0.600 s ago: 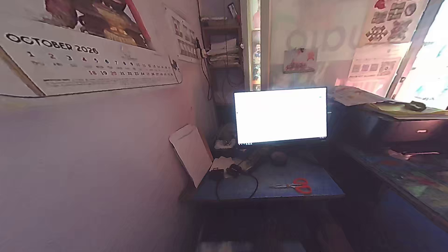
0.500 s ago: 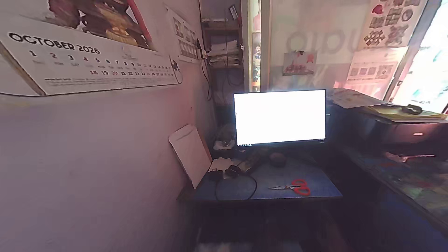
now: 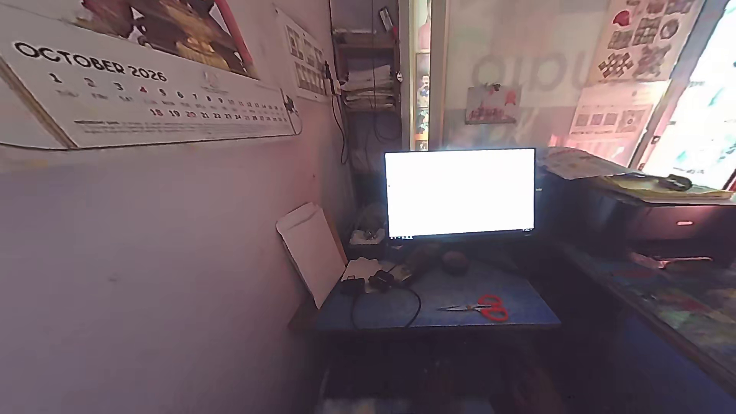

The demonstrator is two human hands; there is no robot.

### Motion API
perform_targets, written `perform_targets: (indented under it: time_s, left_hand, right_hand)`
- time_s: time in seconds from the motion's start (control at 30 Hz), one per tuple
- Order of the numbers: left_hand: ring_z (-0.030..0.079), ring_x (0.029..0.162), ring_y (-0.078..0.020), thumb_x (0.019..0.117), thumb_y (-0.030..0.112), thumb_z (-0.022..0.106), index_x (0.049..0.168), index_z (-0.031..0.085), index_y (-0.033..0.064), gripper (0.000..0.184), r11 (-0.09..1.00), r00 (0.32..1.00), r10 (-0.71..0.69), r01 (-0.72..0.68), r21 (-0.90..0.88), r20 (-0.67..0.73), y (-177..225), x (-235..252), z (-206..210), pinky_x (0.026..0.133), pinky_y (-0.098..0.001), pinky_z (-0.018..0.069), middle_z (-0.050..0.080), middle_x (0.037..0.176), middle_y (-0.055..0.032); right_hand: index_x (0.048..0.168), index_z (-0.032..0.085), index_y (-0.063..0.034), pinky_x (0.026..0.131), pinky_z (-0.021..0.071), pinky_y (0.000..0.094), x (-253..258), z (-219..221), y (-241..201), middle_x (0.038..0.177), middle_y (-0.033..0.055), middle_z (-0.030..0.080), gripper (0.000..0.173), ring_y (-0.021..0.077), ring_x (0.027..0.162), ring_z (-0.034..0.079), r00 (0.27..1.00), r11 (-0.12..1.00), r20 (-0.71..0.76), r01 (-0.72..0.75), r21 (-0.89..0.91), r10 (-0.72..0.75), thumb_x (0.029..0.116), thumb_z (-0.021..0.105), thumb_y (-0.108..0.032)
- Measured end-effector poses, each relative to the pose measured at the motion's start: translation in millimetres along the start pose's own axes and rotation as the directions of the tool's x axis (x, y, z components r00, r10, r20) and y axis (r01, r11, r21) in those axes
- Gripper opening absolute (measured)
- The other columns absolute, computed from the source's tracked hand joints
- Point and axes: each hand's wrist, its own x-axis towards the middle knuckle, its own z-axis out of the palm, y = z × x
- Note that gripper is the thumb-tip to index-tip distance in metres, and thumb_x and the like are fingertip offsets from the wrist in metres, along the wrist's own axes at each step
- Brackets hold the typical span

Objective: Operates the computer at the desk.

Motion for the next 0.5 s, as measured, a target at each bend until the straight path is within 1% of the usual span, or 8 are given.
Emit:
perform_targets:
  time_s: [0.07,0.2,0.3,0.43,0.5]
  left_hand:
    - [0.023,0.157,-0.0289,0.1068,0.050,0.039,0.160,0.036,0.0099,0.066,0.999,1.000,0.006,-0.006,-0.036,-0.009,-1,-1,2,0.127,-0.0547,0.0157,0.031,0.167,-0.0087]
    - [0.024,0.157,-0.0283,0.1065,0.050,0.040,0.159,0.038,0.0096,0.066,0.999,0.999,0.016,-0.018,-0.049,-0.029,-2,-2,3,0.127,-0.0542,0.0159,0.033,0.167,-0.0081]
    - [0.024,0.157,-0.0278,0.1066,0.049,0.040,0.159,0.038,0.0089,0.066,0.998,0.999,0.019,-0.022,-0.059,-0.042,-3,-3,2,0.127,-0.0539,0.0156,0.033,0.167,-0.0081]
    - [0.025,0.156,-0.0281,0.1075,0.049,0.037,0.158,0.037,0.0053,0.067,0.998,0.999,0.032,-0.033,-0.048,-0.025,-5,-3,3,0.127,-0.0533,0.0157,0.031,0.167,-0.0105]
    - [0.024,0.157,-0.0283,0.1075,0.049,0.037,0.158,0.037,0.0050,0.067,0.999,0.999,0.036,-0.037,-0.039,-0.032,-5,-3,3,0.127,-0.0533,0.0160,0.031,0.167,-0.0107]
  right_hand:
    - [0.145,0.059,-0.0193,0.111,0.0476,0.0476,1,-10,-9,0.147,0.0144,0.057,0.050,0.0324,0.134,0.056,0.999,1.000,0.034,-0.008,0.017,0.007,0.1004,0.052,-0.040]
    - [0.146,0.058,-0.0220,0.111,0.0476,0.0460,-1,-5,-5,0.147,0.0119,0.058,0.051,0.0299,0.135,0.056,1.000,1.000,-0.001,0.010,0.017,-0.010,0.0999,0.053,-0.042]
    - [0.147,0.057,-0.0208,0.113,0.0454,0.0468,1,-5,-6,0.149,0.0125,0.056,0.051,0.0307,0.137,0.054,0.999,0.999,-0.009,0.035,0.019,-0.035,0.1006,0.053,-0.040]
    - [0.148,0.056,-0.0256,0.112,0.0457,0.0460,-3,-3,-3,0.150,0.0121,0.054,0.052,0.0290,0.137,0.053,1.000,1.000,0.012,-0.011,0.025,0.011,0.0991,0.054,-0.042]
    - [0.147,0.057,-0.0222,0.113,0.0446,0.0476,-2,-14,-11,0.150,0.0144,0.054,0.051,0.0312,0.138,0.052,0.998,0.998,0.049,-0.028,0.048,0.026,0.0990,0.056,-0.040]
